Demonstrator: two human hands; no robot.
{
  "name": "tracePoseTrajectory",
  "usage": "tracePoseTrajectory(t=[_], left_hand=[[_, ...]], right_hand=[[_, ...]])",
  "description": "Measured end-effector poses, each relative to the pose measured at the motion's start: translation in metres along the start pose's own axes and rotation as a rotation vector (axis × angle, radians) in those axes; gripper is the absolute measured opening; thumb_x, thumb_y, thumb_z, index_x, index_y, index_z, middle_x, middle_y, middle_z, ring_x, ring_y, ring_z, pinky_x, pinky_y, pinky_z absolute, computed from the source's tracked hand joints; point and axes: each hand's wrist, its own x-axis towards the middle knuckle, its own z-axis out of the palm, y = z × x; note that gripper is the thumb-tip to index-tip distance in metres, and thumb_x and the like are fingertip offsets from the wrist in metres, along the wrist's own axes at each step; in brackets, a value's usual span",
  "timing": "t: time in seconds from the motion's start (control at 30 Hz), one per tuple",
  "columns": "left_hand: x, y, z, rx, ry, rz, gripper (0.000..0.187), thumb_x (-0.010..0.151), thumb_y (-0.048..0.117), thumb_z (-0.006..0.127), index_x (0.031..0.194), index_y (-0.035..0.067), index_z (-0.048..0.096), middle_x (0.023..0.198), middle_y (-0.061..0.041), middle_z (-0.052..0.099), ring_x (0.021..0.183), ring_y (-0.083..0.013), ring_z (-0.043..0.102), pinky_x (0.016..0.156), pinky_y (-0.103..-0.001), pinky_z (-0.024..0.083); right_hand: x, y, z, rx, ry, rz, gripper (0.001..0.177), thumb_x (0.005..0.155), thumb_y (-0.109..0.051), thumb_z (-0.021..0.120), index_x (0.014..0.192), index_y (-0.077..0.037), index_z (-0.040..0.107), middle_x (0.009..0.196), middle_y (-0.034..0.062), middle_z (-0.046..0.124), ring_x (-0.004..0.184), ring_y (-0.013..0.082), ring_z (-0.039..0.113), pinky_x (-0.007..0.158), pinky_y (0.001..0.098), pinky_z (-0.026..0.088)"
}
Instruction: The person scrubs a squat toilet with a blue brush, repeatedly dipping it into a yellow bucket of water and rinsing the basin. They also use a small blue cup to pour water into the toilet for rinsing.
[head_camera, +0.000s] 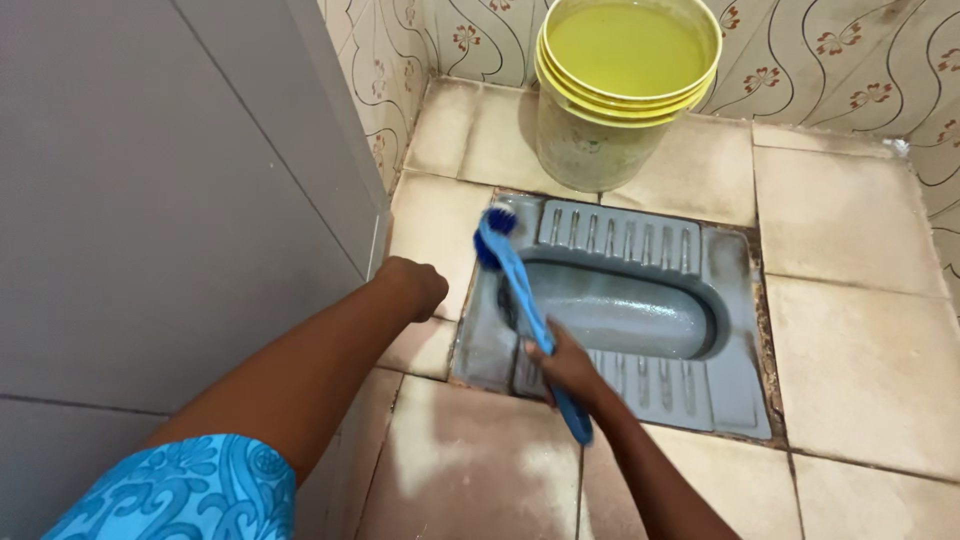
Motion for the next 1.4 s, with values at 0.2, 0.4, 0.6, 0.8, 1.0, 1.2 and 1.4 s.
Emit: tracePoseTrajectory(t=[0.2,0.4,0.6,0.8,1.0,1.2,1.4], left_hand=[[-0.009,0.000,-0.003,-0.019,0.018,-0.026,0.028,0.092,0.014,0.071,0.120,0.012,0.073,0.130,-0.009,0.070,0.117,-0.0284,0.070,0.089,-0.046,0.059],[-0.012,-0.015,-0.001,0.008,0.088,-0.088,0.032,0.094,0.022,0.071,0.126,0.018,0.072,0.136,-0.006,0.067,0.123,-0.0284,0.067,0.091,-0.045,0.058],[-0.013,-0.027,-0.011,0.049,0.133,-0.085,0.033,0.093,0.019,0.072,0.126,0.017,0.074,0.136,-0.007,0.069,0.121,-0.0293,0.069,0.087,-0.048,0.059],[-0.015,-0.028,-0.017,0.043,0.134,-0.112,0.036,0.094,0.020,0.074,0.129,0.015,0.070,0.139,-0.007,0.065,0.121,-0.0311,0.067,0.085,-0.052,0.058],[-0.002,-0.023,-0.014,0.003,0.080,-0.121,0.038,0.092,0.019,0.076,0.129,0.014,0.072,0.138,-0.006,0.068,0.118,-0.0309,0.071,0.079,-0.051,0.062],[0.000,-0.017,-0.014,-0.045,0.091,-0.114,0.039,0.093,0.017,0.075,0.131,0.014,0.069,0.140,-0.007,0.065,0.119,-0.0328,0.068,0.079,-0.055,0.060],[0.011,-0.013,0.008,-0.062,0.172,-0.041,0.029,0.095,0.015,0.069,0.124,0.015,0.074,0.134,-0.007,0.070,0.116,-0.0284,0.071,0.082,-0.049,0.061]], right_hand=[[-0.047,-0.014,0.020,0.744,-0.261,0.160,0.066,0.101,-0.024,0.059,0.157,-0.018,0.024,0.066,0.0057,0.053,0.050,0.0173,0.051,0.047,0.0363,0.049],[-0.092,0.061,0.081,-0.102,0.031,-0.221,0.088,0.090,-0.030,0.074,0.160,-0.041,0.021,0.066,0.0103,0.066,0.055,0.0188,0.063,0.056,0.0355,0.054],[-0.111,0.087,0.092,-0.277,0.033,-0.276,0.073,0.094,-0.034,0.069,0.157,-0.045,0.035,0.067,0.0096,0.068,0.050,0.0154,0.061,0.052,0.0350,0.052],[0.027,-0.011,0.041,0.272,-0.079,-0.244,0.064,0.097,-0.031,0.063,0.156,-0.029,0.039,0.063,0.0103,0.056,0.045,0.0177,0.055,0.041,0.0370,0.048],[0.058,-0.024,0.027,-0.092,0.305,-0.309,0.063,0.097,-0.035,0.060,0.156,-0.019,0.043,0.092,0.0172,0.069,0.067,0.0266,0.066,0.065,0.0449,0.053],[0.052,0.081,-0.092,-0.504,0.646,-0.242,0.063,0.099,-0.046,0.059,0.158,-0.027,0.050,0.114,0.0255,0.074,0.103,0.0437,0.071,0.089,0.0502,0.055],[0.067,0.178,-0.231,0.350,0.717,0.019,0.046,0.106,-0.034,0.051,0.145,-0.012,0.049,0.069,0.0114,0.053,0.053,0.0282,0.053,0.041,0.0445,0.042]])
